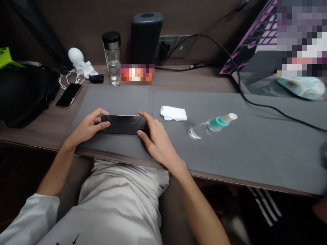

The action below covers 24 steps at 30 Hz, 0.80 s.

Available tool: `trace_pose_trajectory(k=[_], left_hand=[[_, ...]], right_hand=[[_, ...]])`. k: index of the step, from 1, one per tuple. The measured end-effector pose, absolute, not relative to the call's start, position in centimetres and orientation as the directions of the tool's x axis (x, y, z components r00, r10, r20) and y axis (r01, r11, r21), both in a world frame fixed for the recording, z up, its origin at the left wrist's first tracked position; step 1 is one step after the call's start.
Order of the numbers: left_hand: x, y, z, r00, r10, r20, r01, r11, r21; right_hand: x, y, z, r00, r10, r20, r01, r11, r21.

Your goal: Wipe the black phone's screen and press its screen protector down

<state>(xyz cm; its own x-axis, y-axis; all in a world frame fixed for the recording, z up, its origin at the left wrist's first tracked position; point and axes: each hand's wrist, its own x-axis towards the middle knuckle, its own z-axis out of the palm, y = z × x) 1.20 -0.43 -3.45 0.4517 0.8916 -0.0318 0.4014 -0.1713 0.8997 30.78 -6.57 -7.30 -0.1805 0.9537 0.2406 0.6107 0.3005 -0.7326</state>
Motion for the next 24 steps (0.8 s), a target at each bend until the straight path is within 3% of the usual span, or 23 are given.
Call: trace_pose_trajectory(k=[20,22,24], left_hand=[[0.9,-0.3,-2.3,0.558,0.83,-0.005,0.477,-0.316,0.82],[0.7,-0.3,-2.2,0.588,0.809,-0.023,0.519,-0.355,0.778],[0.7,-0.2,-2.1,0.582,0.812,-0.035,0.626,-0.42,0.657]], right_hand=[[31.0,-5.7,-7.4,-0.217,0.927,0.305,0.652,0.37,-0.662],[31.1,-5.6,-7.4,-0.205,0.922,0.328,0.625,0.381,-0.681],[31.1,-5.6,-7.6,-0.184,0.922,0.34,0.622,0.378,-0.686]])
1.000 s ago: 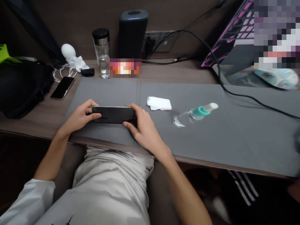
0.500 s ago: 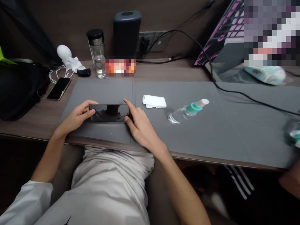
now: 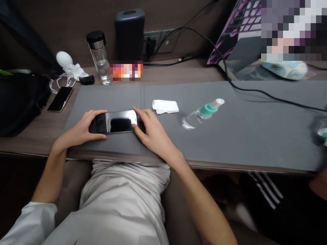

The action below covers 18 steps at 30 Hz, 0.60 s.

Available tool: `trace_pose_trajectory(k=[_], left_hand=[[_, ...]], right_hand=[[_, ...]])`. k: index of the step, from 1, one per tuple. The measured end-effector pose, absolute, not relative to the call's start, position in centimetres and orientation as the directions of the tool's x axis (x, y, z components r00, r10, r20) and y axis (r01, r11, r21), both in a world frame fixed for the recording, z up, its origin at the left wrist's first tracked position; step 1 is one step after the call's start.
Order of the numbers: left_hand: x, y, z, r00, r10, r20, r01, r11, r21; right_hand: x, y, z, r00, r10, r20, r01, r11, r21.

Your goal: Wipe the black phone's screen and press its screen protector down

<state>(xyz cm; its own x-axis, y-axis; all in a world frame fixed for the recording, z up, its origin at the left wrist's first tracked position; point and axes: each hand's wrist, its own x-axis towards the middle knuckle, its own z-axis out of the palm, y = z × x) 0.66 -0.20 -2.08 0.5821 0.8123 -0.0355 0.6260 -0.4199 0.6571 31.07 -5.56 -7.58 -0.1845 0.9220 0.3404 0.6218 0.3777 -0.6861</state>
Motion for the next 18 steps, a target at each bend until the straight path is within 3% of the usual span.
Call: trace_pose_trajectory(k=[3,18], left_hand=[[0.61,0.06,-1.87,0.566,0.823,-0.035,0.721,-0.475,0.504],[0.71,0.79,-2.51,0.663,0.747,0.039,0.682,-0.626,0.378]], right_hand=[[30.95,-5.63,-7.74,-0.166,0.927,0.337,0.631,0.363,-0.686],[31.01,-5.95,-7.69,-0.104,0.922,0.373,0.571,0.363,-0.737]])
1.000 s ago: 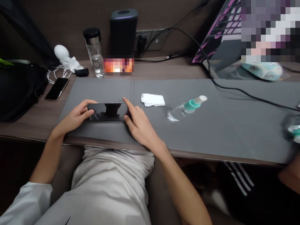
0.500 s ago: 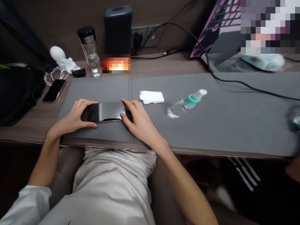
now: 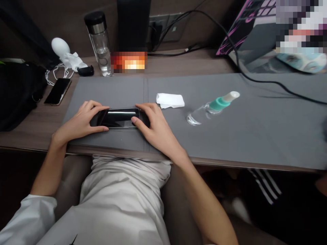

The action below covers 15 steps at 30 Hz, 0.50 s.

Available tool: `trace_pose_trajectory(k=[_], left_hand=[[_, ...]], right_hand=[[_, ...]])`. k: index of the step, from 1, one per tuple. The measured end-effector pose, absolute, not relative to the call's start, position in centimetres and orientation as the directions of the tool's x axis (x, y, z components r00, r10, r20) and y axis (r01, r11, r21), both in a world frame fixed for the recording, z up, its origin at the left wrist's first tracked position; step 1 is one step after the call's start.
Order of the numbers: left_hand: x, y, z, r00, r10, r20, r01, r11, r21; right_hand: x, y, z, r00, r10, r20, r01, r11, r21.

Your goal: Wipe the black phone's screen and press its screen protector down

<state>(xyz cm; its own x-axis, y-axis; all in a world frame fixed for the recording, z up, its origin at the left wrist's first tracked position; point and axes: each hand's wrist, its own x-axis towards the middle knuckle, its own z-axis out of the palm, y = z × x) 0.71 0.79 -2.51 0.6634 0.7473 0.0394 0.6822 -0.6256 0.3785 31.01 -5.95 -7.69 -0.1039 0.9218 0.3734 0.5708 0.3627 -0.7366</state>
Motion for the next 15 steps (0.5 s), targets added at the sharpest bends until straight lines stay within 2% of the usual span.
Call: trace_pose_trajectory(k=[5,15], left_hand=[[0.34,0.94,-2.35,0.665,0.747,0.008,0.674,-0.605,0.424],[0.41,0.82,-2.54,0.652,0.758,0.011,0.686,-0.596,0.418]], right_hand=[[31.24,-6.06,-7.47,-0.161,0.95,0.268,0.579,0.311,-0.753],[31.86,-6.04,-7.65,-0.168,0.96,0.226,0.607,0.281,-0.743]])
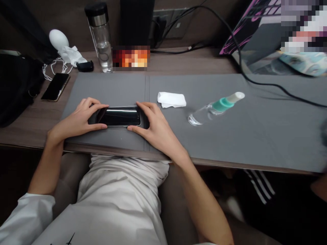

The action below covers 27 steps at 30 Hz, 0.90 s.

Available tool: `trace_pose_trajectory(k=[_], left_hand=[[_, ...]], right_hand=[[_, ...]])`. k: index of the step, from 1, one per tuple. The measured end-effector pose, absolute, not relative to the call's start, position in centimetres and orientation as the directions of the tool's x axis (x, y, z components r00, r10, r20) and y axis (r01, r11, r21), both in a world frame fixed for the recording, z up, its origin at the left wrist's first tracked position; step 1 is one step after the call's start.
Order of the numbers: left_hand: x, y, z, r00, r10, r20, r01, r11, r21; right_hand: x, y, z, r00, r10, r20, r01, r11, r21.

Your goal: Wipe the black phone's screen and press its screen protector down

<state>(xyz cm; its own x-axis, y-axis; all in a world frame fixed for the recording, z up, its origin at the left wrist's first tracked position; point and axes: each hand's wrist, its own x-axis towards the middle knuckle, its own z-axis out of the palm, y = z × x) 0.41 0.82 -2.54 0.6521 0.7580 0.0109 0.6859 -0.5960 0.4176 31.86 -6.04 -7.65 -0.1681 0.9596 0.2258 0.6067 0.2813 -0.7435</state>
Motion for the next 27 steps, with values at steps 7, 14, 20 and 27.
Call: trace_pose_trajectory(k=[7,14,20,27], left_hand=[[0.41,0.86,-2.71,0.655,0.755,0.025,0.684,-0.606,0.406],[0.53,0.87,-2.82,0.659,0.751,0.042,0.682,-0.619,0.389],[0.52,0.89,-3.0,0.658,0.752,0.04,0.694,-0.626,0.357],[0.7,0.77,-2.75,0.655,0.755,0.028,0.692,-0.614,0.378]], right_hand=[[32.98,-5.82,-7.25,-0.221,0.944,0.246,0.6,0.33,-0.729],[32.61,-6.0,-6.85,-0.218,0.951,0.221,0.611,0.31,-0.729],[32.67,-5.94,-6.98,-0.217,0.95,0.224,0.605,0.311,-0.733],[32.2,-6.11,-6.87,-0.194,0.958,0.212,0.614,0.287,-0.736]])
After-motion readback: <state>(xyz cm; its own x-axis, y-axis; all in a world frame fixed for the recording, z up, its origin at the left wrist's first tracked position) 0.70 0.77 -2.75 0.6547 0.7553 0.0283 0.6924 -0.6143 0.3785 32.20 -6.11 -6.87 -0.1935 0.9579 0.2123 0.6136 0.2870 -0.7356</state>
